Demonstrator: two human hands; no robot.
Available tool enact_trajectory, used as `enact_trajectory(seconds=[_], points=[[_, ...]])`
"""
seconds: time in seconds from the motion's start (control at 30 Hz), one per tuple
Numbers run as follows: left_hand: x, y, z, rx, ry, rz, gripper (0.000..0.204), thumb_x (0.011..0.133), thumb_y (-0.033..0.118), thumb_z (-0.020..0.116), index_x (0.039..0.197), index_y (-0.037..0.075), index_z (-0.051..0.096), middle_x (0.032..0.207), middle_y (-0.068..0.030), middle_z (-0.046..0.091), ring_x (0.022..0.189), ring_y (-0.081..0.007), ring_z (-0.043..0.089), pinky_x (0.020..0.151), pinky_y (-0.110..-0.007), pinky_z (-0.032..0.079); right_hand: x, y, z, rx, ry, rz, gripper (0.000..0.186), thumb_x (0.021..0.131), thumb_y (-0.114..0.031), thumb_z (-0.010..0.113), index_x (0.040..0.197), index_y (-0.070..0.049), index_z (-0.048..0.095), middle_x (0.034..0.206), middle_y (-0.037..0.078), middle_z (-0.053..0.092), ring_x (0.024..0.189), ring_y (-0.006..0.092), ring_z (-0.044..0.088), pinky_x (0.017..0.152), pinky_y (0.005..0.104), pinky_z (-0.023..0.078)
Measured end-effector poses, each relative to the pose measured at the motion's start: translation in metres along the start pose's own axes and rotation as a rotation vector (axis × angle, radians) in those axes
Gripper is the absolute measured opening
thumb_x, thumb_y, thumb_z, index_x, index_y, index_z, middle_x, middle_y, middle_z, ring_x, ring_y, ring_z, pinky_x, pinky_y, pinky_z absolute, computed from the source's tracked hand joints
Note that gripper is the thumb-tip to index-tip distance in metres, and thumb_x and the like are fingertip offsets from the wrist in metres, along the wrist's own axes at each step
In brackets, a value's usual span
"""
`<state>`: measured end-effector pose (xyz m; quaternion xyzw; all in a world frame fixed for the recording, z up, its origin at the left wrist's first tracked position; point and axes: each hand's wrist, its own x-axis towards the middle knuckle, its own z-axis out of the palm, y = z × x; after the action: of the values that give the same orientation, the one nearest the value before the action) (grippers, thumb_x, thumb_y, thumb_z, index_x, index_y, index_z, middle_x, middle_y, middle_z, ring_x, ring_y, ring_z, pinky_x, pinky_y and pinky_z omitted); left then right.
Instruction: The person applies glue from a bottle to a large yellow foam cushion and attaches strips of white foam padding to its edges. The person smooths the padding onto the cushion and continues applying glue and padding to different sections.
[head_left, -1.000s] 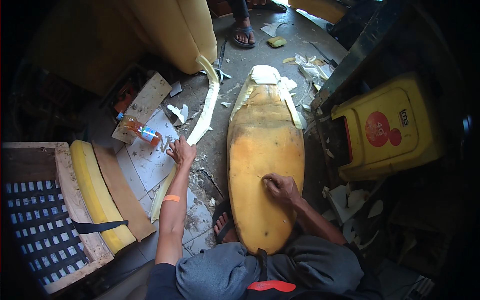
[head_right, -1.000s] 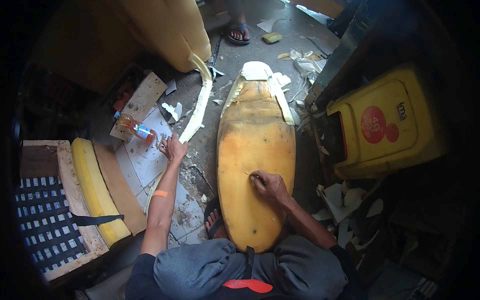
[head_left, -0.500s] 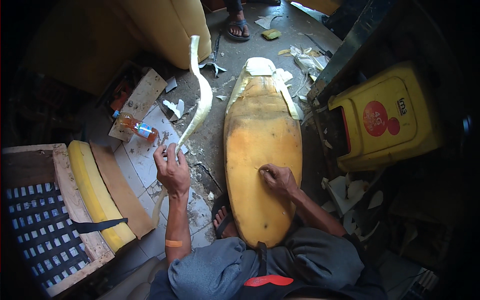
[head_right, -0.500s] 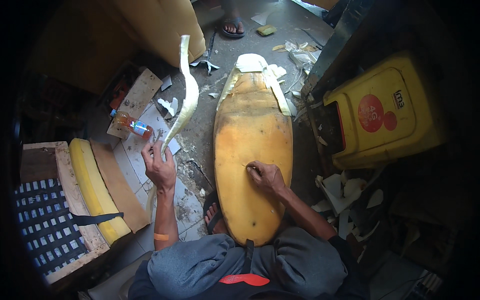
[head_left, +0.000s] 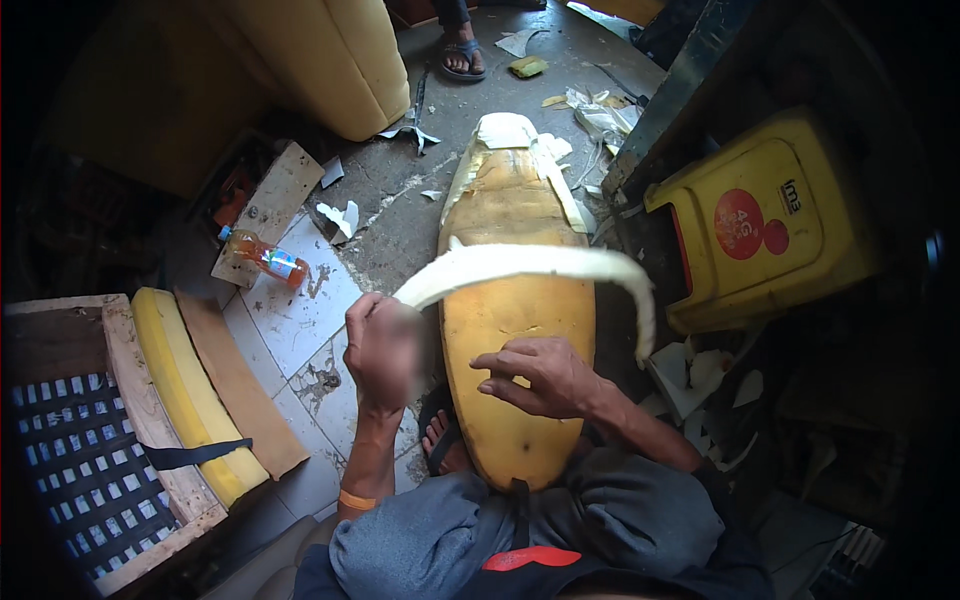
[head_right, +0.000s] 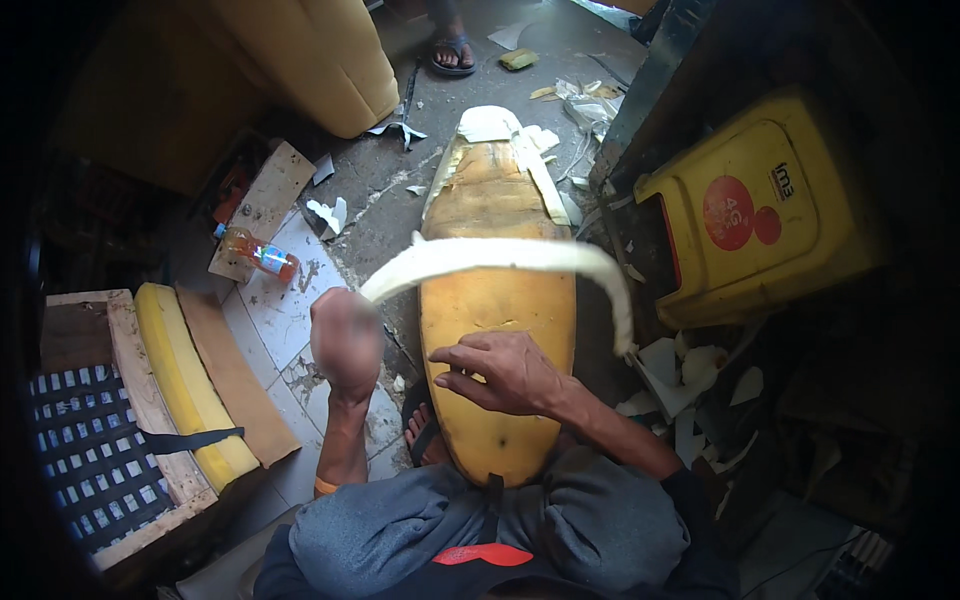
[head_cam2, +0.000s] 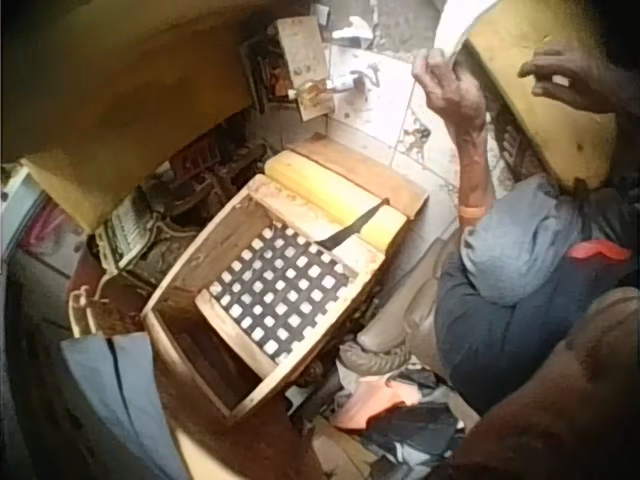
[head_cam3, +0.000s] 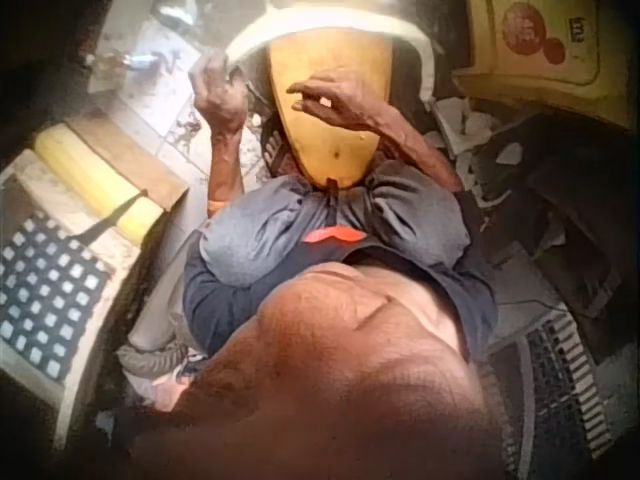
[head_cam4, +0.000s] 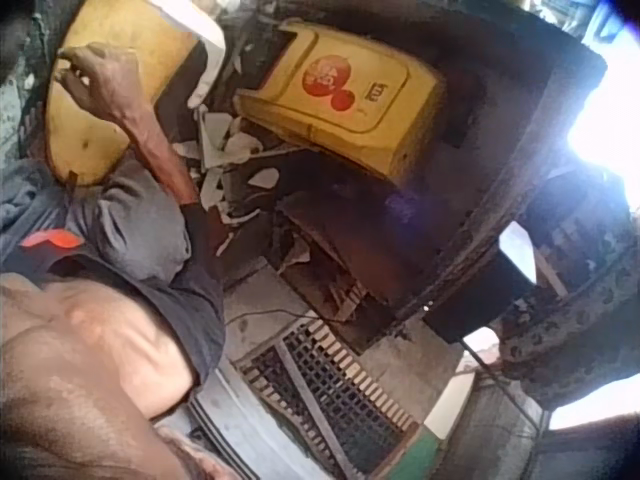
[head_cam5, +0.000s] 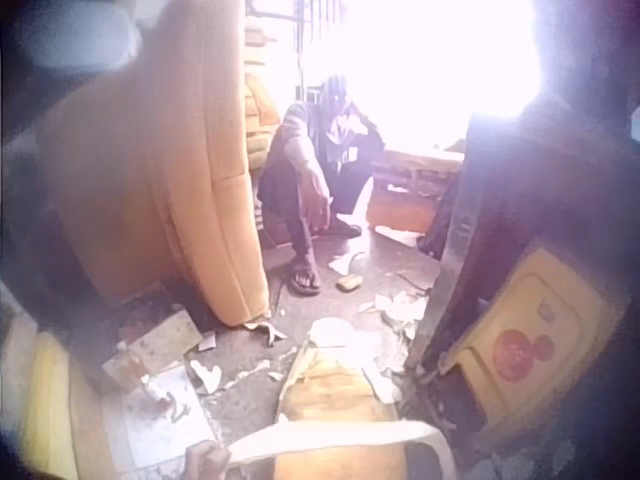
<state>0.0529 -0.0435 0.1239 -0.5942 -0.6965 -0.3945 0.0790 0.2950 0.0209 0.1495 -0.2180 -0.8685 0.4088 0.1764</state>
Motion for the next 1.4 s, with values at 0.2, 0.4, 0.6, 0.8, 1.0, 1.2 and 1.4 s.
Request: enact_trajectory(seconds=[0.2,0.4,0.6,0.8,1.0,1.2,1.4], points=[[-0.013,0.015,0.007,-0.111,-0.18,0.002,0.051,0.075,-0.006,0.079,0.121,0.004,0.061,0.12,-0.0177,0.062,0.109,-0.0375,0.065,0.093,-0.045,0.056,0.009,0.028,-0.003,-0.406,0.324,-0.024,0.079,0.084,-0.043,0.081,0.152,-0.018,0.05,0.135,0.013,0.056,0.129,0.0324,0.05,0.11,0.0539,0.036],[-0.012,0.015,0.011,-0.159,-0.215,-0.044,0.057,0.077,-0.001,0.081,0.129,0.003,0.058,0.118,-0.0185,0.063,0.107,-0.0347,0.065,0.094,-0.044,0.055,-0.016,0.065,-0.01,-0.282,0.287,0.234,0.094,0.083,-0.044,0.083,0.16,-0.017,0.037,0.138,0.02,0.058,0.13,0.0368,0.054,0.112,0.0534,0.038],[0.003,0.0,-0.003,-0.304,-0.565,-0.23,0.066,0.08,0.008,0.085,0.139,0.003,0.057,0.111,-0.017,0.068,0.1,-0.0316,0.068,0.092,-0.042,0.055,-0.026,0.063,-0.034,-0.092,0.436,0.275,0.064,0.084,-0.024,0.085,0.143,-0.012,0.062,0.116,0.016,0.068,0.104,0.0316,0.069,0.088,0.0388,0.057],[-0.025,-0.056,0.002,-0.121,-1.069,-0.31,0.068,0.088,0.029,0.079,0.144,0.001,0.055,0.127,-0.0232,0.066,0.117,-0.0387,0.065,0.101,-0.045,0.051,-0.059,0.093,-0.064,0.098,0.644,0.598,0.046,0.092,-0.028,0.08,0.134,-0.011,0.071,0.111,0.009,0.068,0.101,0.0186,0.067,0.085,0.0317,0.053],[-0.042,-0.051,0.012,-0.217,-0.95,-0.44,0.058,0.093,0.029,0.074,0.14,-0.001,0.058,0.132,-0.0239,0.063,0.125,-0.0392,0.061,0.107,-0.044,0.048,-0.086,0.112,-0.072,0.274,0.659,0.973,0.044,0.094,-0.031,0.077,0.133,-0.012,0.072,0.105,0.003,0.067,0.095,0.0126,0.063,0.083,0.0281,0.05],[-0.011,-0.027,0.04,-0.34,-0.704,-0.253,0.061,0.097,0.036,0.071,0.144,0.001,0.054,0.135,-0.0227,0.062,0.127,-0.0381,0.06,0.107,-0.044,0.048,-0.086,0.1,-0.077,0.189,0.569,0.612,0.047,0.09,-0.023,0.082,0.134,-0.012,0.071,0.11,0.005,0.071,0.106,0.0125,0.065,0.094,0.0287,0.05],[0.051,0.005,0.025,-0.456,-0.914,-0.139,0.052,0.097,0.042,0.073,0.127,0.001,0.062,0.098,-0.0119,0.074,0.093,-0.03,0.073,0.083,-0.039,0.056,-0.07,0.057,-0.124,0.37,0.341,0.423,0.053,0.09,-0.024,0.082,0.138,-0.007,0.066,0.12,0.006,0.069,0.116,0.0174,0.062,0.105,0.0329,0.047]])
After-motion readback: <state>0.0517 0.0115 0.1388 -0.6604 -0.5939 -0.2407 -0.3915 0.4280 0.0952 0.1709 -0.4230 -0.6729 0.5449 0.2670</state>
